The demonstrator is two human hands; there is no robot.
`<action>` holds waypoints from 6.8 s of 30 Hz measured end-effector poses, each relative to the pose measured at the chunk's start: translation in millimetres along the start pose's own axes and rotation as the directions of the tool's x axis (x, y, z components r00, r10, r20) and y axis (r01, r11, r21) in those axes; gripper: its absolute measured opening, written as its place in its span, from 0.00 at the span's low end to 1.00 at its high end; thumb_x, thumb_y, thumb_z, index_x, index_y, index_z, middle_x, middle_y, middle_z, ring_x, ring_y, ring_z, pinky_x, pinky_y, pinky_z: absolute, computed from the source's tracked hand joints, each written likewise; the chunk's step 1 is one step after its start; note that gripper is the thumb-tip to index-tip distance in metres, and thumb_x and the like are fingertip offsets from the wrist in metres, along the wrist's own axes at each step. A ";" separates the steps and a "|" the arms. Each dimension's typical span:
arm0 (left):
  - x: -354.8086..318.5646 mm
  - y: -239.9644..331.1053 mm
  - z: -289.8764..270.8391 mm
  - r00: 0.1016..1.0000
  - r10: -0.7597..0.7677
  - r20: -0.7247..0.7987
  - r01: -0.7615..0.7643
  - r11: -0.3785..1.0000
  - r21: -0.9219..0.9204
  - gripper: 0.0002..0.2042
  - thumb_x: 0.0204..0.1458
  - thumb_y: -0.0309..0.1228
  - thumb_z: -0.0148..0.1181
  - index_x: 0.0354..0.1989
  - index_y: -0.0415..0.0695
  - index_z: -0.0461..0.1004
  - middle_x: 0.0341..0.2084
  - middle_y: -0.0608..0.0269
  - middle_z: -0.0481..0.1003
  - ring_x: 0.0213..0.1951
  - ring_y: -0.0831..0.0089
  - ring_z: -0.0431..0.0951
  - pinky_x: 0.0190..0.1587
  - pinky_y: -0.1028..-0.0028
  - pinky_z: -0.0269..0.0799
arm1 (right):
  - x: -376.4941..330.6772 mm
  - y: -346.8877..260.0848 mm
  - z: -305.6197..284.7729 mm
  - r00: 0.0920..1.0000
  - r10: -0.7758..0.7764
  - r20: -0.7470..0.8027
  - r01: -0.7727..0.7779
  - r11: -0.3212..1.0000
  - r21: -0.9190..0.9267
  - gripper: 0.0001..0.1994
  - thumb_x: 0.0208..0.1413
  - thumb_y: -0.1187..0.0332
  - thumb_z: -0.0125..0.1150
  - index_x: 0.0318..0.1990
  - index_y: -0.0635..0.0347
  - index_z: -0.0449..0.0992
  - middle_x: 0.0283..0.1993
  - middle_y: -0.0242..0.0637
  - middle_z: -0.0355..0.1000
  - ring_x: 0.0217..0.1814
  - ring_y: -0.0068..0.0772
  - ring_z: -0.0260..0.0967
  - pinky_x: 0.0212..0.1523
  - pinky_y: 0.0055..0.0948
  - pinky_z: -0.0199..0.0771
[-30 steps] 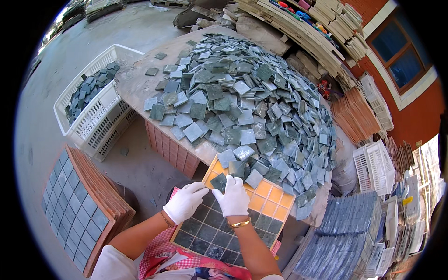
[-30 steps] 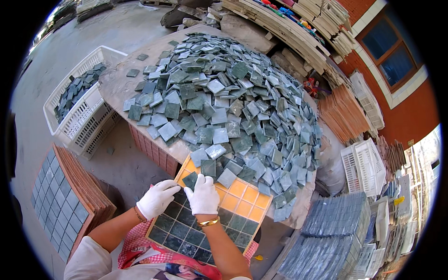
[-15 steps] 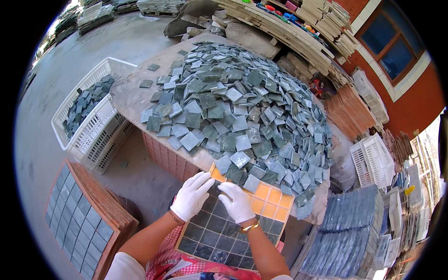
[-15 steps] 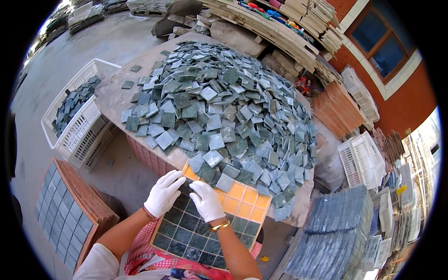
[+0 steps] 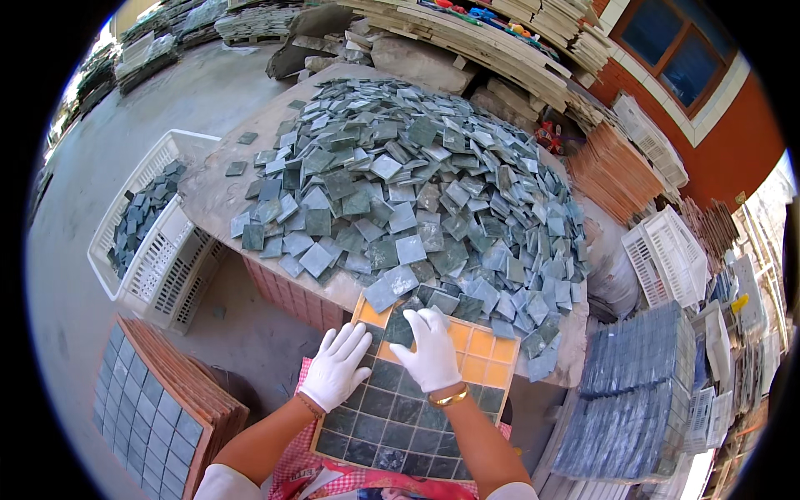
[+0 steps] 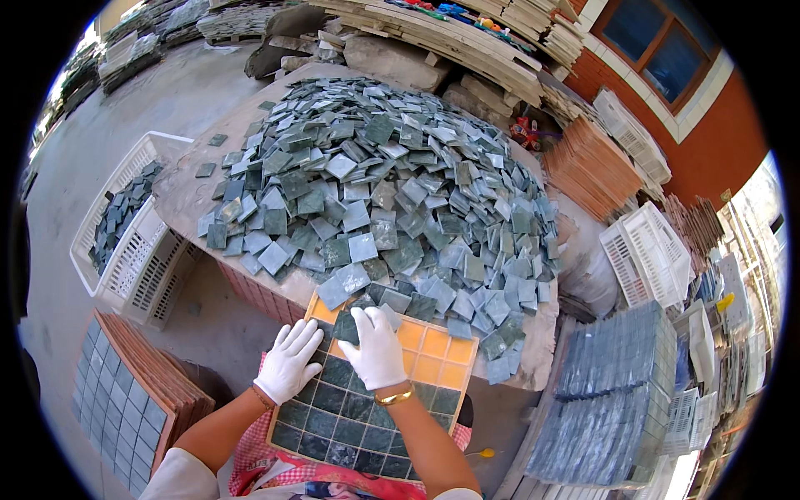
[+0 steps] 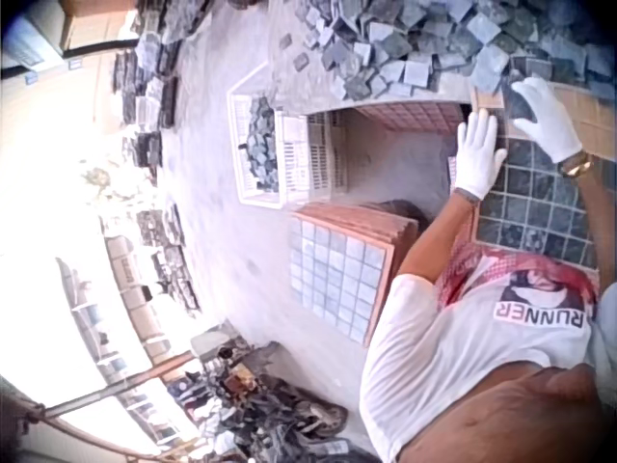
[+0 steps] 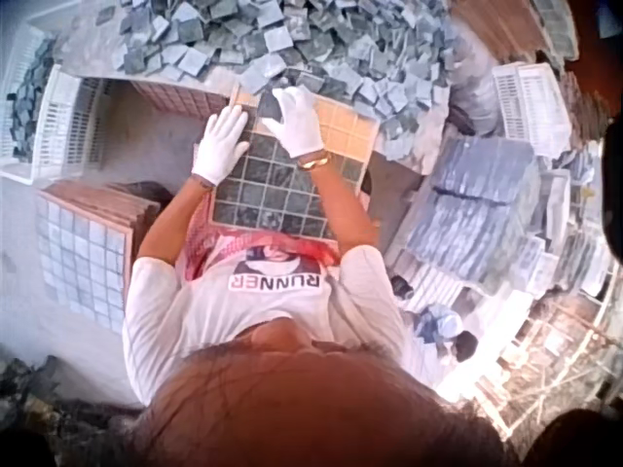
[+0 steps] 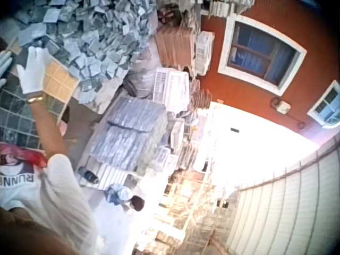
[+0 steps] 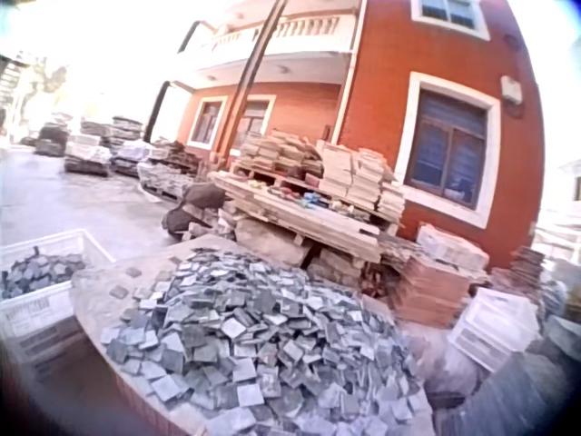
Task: The person places small square tiles into a grid on a wooden board, then flips the board to release the tiles onto a pile. The person repeats this process multiple times, handling the tiles and the board by hand.
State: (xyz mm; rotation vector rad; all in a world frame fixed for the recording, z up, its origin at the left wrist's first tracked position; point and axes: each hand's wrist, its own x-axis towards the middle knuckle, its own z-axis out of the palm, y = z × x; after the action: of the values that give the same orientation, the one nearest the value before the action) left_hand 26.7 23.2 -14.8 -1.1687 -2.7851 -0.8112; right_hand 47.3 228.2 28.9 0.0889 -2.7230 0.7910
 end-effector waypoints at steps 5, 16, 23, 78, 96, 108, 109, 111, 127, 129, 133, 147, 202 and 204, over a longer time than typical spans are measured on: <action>-32.4 18.6 -6.4 0.995 -0.056 0.081 0.053 0.998 0.043 0.36 0.46 0.40 0.63 0.63 0.38 0.59 0.64 0.48 0.57 0.67 0.51 0.54 0.67 0.53 0.47 | -42.9 1.8 8.8 0.989 0.087 0.119 -0.101 0.989 0.109 0.28 0.40 0.66 0.72 0.51 0.60 0.69 0.52 0.45 0.66 0.55 0.49 0.65 0.54 0.40 0.68; -5.8 37.5 2.0 0.998 -0.040 0.057 0.033 0.992 0.119 0.37 0.48 0.45 0.59 0.64 0.35 0.57 0.64 0.45 0.56 0.67 0.50 0.53 0.68 0.50 0.40 | -36.2 13.1 24.7 0.995 -0.019 0.099 0.004 0.989 0.149 0.12 0.48 0.70 0.64 0.42 0.58 0.75 0.48 0.40 0.70 0.47 0.43 0.70 0.47 0.38 0.72; 3.8 49.0 15.2 0.988 0.072 0.135 -0.096 0.978 0.183 0.38 0.47 0.49 0.60 0.63 0.37 0.59 0.64 0.49 0.58 0.67 0.55 0.55 0.68 0.51 0.42 | -19.1 42.3 -7.4 0.973 0.161 -0.168 -0.170 0.984 -0.046 0.24 0.47 0.64 0.66 0.53 0.58 0.68 0.52 0.45 0.67 0.50 0.49 0.68 0.48 0.39 0.72; 36.1 24.9 -7.8 0.994 0.089 0.059 -0.102 0.959 0.265 0.35 0.46 0.46 0.61 0.62 0.42 0.62 0.63 0.55 0.61 0.66 0.60 0.56 0.66 0.54 0.45 | -38.0 43.6 -31.6 0.984 0.114 0.139 -0.126 0.989 0.081 0.20 0.52 0.63 0.63 0.51 0.60 0.70 0.50 0.49 0.68 0.50 0.50 0.69 0.48 0.38 0.72; -5.2 58.4 6.3 0.993 0.082 0.087 -0.092 0.989 0.116 0.35 0.48 0.50 0.58 0.61 0.41 0.63 0.62 0.52 0.62 0.64 0.56 0.59 0.66 0.51 0.46 | -31.5 73.7 -73.3 0.956 0.225 0.186 -0.232 0.973 0.017 0.29 0.37 0.66 0.74 0.50 0.59 0.70 0.46 0.41 0.64 0.36 0.36 0.67 0.41 0.32 0.72; -7.8 72.8 15.1 0.994 0.094 0.057 -0.100 0.987 0.123 0.35 0.47 0.49 0.59 0.61 0.40 0.63 0.61 0.51 0.63 0.64 0.55 0.60 0.66 0.51 0.47 | -68.6 65.1 -45.7 0.973 0.098 0.210 -0.075 0.991 -0.114 0.23 0.47 0.66 0.66 0.52 0.60 0.70 0.47 0.48 0.65 0.41 0.42 0.71 0.43 0.36 0.73; -7.2 76.7 17.0 0.993 0.099 0.058 -0.105 0.988 0.110 0.35 0.49 0.50 0.58 0.61 0.39 0.63 0.62 0.51 0.62 0.64 0.55 0.59 0.66 0.51 0.46 | -67.1 63.5 -47.0 0.962 0.132 0.237 -0.109 0.988 -0.107 0.23 0.47 0.67 0.66 0.52 0.60 0.70 0.47 0.47 0.65 0.40 0.41 0.72 0.42 0.35 0.73; 2.0 89.4 25.5 0.981 0.184 0.067 -0.189 0.979 0.080 0.35 0.49 0.50 0.57 0.61 0.39 0.63 0.62 0.51 0.62 0.64 0.55 0.60 0.66 0.52 0.46 | -63.2 69.2 -53.4 0.940 0.164 0.299 -0.164 0.986 -0.027 0.22 0.47 0.67 0.66 0.52 0.61 0.71 0.46 0.46 0.67 0.38 0.39 0.73 0.41 0.35 0.73; -8.3 122.6 45.3 0.941 0.290 0.175 -0.297 0.955 0.017 0.37 0.47 0.53 0.57 0.61 0.39 0.62 0.61 0.52 0.62 0.63 0.58 0.60 0.65 0.56 0.50 | 0.6 101.1 -60.6 0.976 0.189 -0.104 -0.205 0.965 -0.166 0.11 0.48 0.65 0.65 0.36 0.55 0.70 0.35 0.42 0.71 0.39 0.49 0.71 0.40 0.42 0.71; -24.6 119.6 39.3 0.943 0.286 0.167 -0.290 0.957 0.000 0.37 0.46 0.53 0.58 0.60 0.39 0.63 0.60 0.52 0.64 0.62 0.58 0.61 0.64 0.56 0.51 | -21.1 103.7 -64.9 0.980 0.083 -0.181 -0.098 0.992 -0.080 0.09 0.51 0.66 0.63 0.36 0.56 0.70 0.31 0.41 0.72 0.37 0.49 0.71 0.38 0.41 0.71; -27.7 122.1 39.0 0.939 0.302 0.166 -0.302 0.953 -0.026 0.37 0.45 0.52 0.59 0.59 0.39 0.64 0.60 0.52 0.64 0.61 0.58 0.62 0.63 0.55 0.52 | -64.7 108.0 -88.1 0.952 0.303 -0.036 -0.287 0.929 0.234 0.09 0.52 0.69 0.60 0.41 0.57 0.76 0.35 0.42 0.74 0.39 0.45 0.73 0.40 0.36 0.73; -36.5 123.8 33.6 0.921 0.320 0.222 -0.329 0.944 0.007 0.35 0.47 0.52 0.57 0.59 0.39 0.65 0.59 0.51 0.65 0.61 0.57 0.63 0.63 0.53 0.52 | -88.7 100.1 -73.7 0.981 0.131 0.141 -0.115 0.987 -0.114 0.14 0.51 0.69 0.62 0.47 0.55 0.73 0.38 0.41 0.69 0.40 0.44 0.70 0.41 0.40 0.72; 157.7 56.7 27.2 0.936 0.255 -0.242 -0.215 0.960 0.181 0.08 0.43 0.26 0.60 0.33 0.50 0.77 0.33 0.65 0.73 0.40 0.61 0.72 0.41 0.64 0.69 | -118.5 138.5 -109.2 0.984 0.080 0.158 -0.059 0.989 -0.135 0.17 0.51 0.67 0.61 0.50 0.56 0.71 0.45 0.41 0.67 0.44 0.44 0.71 0.43 0.39 0.74; 157.9 60.7 20.9 0.945 0.232 -0.231 -0.202 0.968 0.148 0.09 0.42 0.26 0.61 0.34 0.50 0.78 0.33 0.65 0.72 0.40 0.61 0.72 0.41 0.64 0.69 | -116.7 143.5 -112.8 0.987 0.053 0.151 -0.047 0.998 -0.040 0.20 0.51 0.66 0.61 0.52 0.54 0.70 0.46 0.42 0.67 0.45 0.45 0.71 0.43 0.39 0.74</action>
State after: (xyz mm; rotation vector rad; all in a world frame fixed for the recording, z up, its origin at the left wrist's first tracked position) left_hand -42.6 173.1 27.4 -1.2318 -2.4176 -0.6995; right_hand 168.5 406.7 10.1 0.0764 -2.8925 0.7773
